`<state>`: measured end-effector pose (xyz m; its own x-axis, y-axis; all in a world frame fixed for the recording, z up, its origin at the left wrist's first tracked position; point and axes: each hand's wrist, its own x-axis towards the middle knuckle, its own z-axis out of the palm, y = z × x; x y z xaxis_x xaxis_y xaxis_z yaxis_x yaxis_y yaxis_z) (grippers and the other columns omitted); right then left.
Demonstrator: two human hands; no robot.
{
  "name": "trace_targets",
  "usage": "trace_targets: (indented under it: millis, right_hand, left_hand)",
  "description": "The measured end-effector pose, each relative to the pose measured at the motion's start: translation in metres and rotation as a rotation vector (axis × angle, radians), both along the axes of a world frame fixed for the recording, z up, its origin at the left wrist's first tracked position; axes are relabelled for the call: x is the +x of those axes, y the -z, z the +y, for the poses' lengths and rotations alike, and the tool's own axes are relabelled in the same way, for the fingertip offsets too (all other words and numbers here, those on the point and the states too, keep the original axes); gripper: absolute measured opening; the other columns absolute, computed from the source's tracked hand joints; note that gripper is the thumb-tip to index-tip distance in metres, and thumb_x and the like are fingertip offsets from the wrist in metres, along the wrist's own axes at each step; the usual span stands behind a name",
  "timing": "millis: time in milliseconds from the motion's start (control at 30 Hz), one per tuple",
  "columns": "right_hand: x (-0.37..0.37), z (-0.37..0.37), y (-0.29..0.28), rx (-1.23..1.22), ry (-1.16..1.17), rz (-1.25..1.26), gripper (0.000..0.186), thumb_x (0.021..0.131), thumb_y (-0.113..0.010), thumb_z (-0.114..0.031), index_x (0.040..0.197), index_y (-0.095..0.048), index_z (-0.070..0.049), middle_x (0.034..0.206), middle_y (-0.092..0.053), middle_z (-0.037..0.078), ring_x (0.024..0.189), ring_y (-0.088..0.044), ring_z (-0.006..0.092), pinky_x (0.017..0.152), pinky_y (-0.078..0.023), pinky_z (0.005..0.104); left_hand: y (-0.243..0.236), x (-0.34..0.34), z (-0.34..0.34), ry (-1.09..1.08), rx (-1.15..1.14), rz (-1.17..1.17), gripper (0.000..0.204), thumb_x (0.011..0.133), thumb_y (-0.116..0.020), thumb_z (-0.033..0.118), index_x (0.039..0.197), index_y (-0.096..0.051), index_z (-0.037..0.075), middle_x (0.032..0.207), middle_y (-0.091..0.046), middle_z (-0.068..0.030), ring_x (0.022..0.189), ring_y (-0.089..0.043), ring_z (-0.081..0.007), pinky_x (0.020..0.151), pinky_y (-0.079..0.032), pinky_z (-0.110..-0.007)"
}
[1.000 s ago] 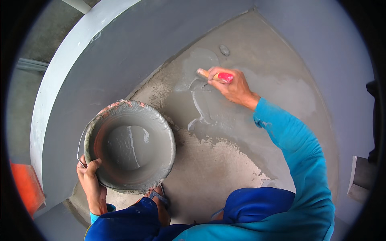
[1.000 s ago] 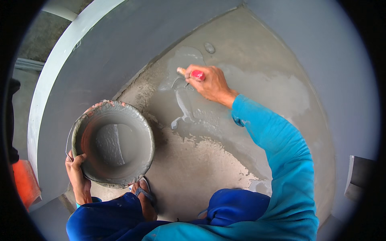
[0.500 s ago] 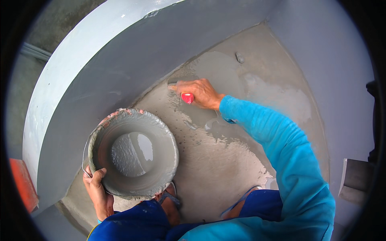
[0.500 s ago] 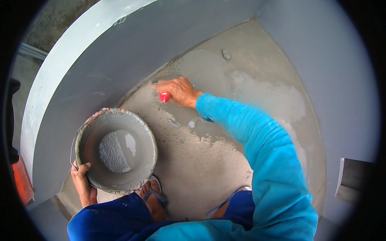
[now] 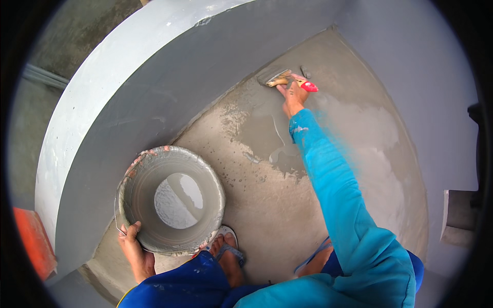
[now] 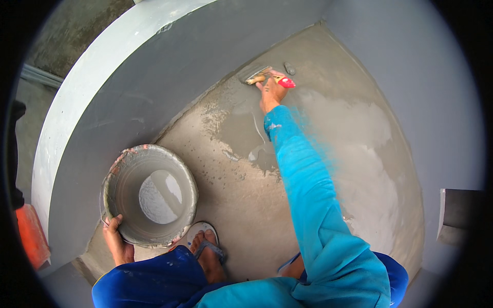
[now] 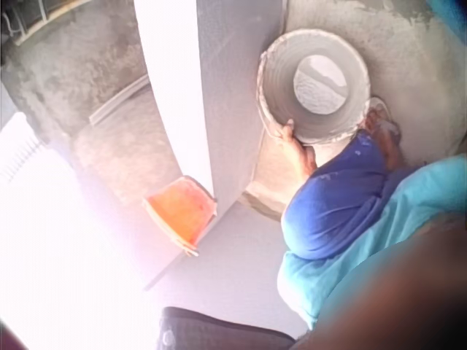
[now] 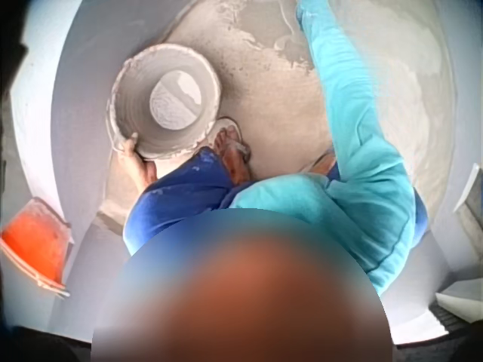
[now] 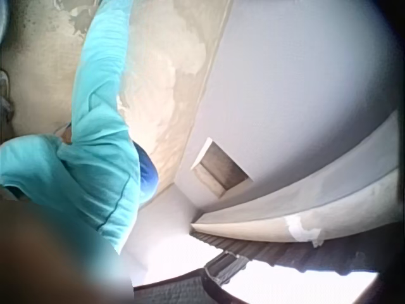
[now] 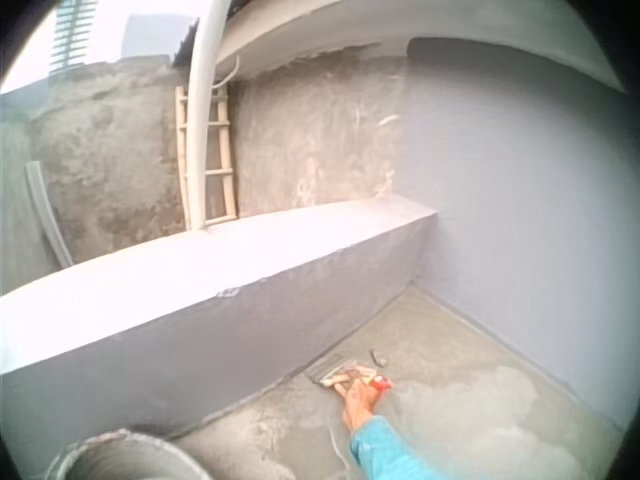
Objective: The person pours a gray liquid from a bucket onto a concrete floor and spreads it with a trowel. They repeatedly pour and smooth the material across the floor surface, working in sections to create an even layer.
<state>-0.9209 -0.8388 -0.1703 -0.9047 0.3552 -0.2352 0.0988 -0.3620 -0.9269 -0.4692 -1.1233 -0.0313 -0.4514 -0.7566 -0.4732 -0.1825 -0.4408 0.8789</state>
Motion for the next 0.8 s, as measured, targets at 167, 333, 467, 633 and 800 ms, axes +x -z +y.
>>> trace_targets:
  millis: [167,333,467,633,800]
  right_hand:
    - [0.113,-0.084,0.015,-0.162,-0.315,-0.083,0.012,0.103,-0.058,-0.016,0.113,-0.058,-0.011,0.113,-0.062,0.011,0.085,-0.067,0.0272,0.073,-0.063,0.0382]
    - [0.12,-0.059,0.007,-0.217,-0.624,-0.141,0.015,0.1,-0.061,-0.015,0.113,-0.058,-0.009,0.109,-0.064,0.013,0.085,-0.07,0.0298,0.071,-0.065,0.0427]
    - [0.03,-0.01,-0.008,-0.071,-0.127,-0.016,0.017,0.102,-0.05,-0.007,0.118,-0.056,-0.009,0.118,-0.065,0.015,0.093,-0.071,0.0327,0.077,-0.065,0.044]
    - [0.037,-0.026,-0.004,-0.185,0.034,0.039,0.02,0.105,-0.045,-0.007,0.122,-0.052,-0.015,0.122,-0.061,0.014,0.099,-0.068,0.0356,0.089,-0.062,0.0475]
    - [0.131,-0.073,0.002,-0.154,-0.492,-0.16,0.011,0.104,-0.051,-0.012,0.115,-0.055,-0.012,0.115,-0.062,0.011,0.094,-0.067,0.0314,0.08,-0.063,0.0427]
  left_hand:
    - [0.009,0.012,-0.002,-0.069,0.043,-0.007,0.032,0.085,-0.058,-0.001,0.117,-0.056,-0.003,0.105,-0.066,-0.013,0.091,-0.066,-0.0234,0.083,-0.056,-0.037]
    - [0.019,0.021,-0.001,-0.082,0.053,-0.003,0.035,0.084,-0.059,-0.001,0.119,-0.053,-0.004,0.104,-0.064,-0.0133,0.091,-0.066,-0.0245,0.083,-0.057,-0.039]
    - [0.023,0.028,0.0,-0.084,0.078,0.024,0.036,0.083,-0.058,-0.001,0.118,-0.053,-0.004,0.105,-0.064,-0.0128,0.092,-0.065,-0.0242,0.084,-0.057,-0.039]
    - [0.024,0.045,-0.008,-0.121,0.055,0.038,0.033,0.082,-0.057,-0.001,0.116,-0.056,-0.002,0.105,-0.065,-0.012,0.092,-0.065,-0.0238,0.085,-0.056,-0.039]
    - [0.026,0.069,-0.013,-0.148,0.025,-0.013,0.029,0.082,-0.058,0.001,0.11,-0.059,-0.002,0.101,-0.066,-0.0108,0.091,-0.065,-0.0233,0.086,-0.055,-0.038]
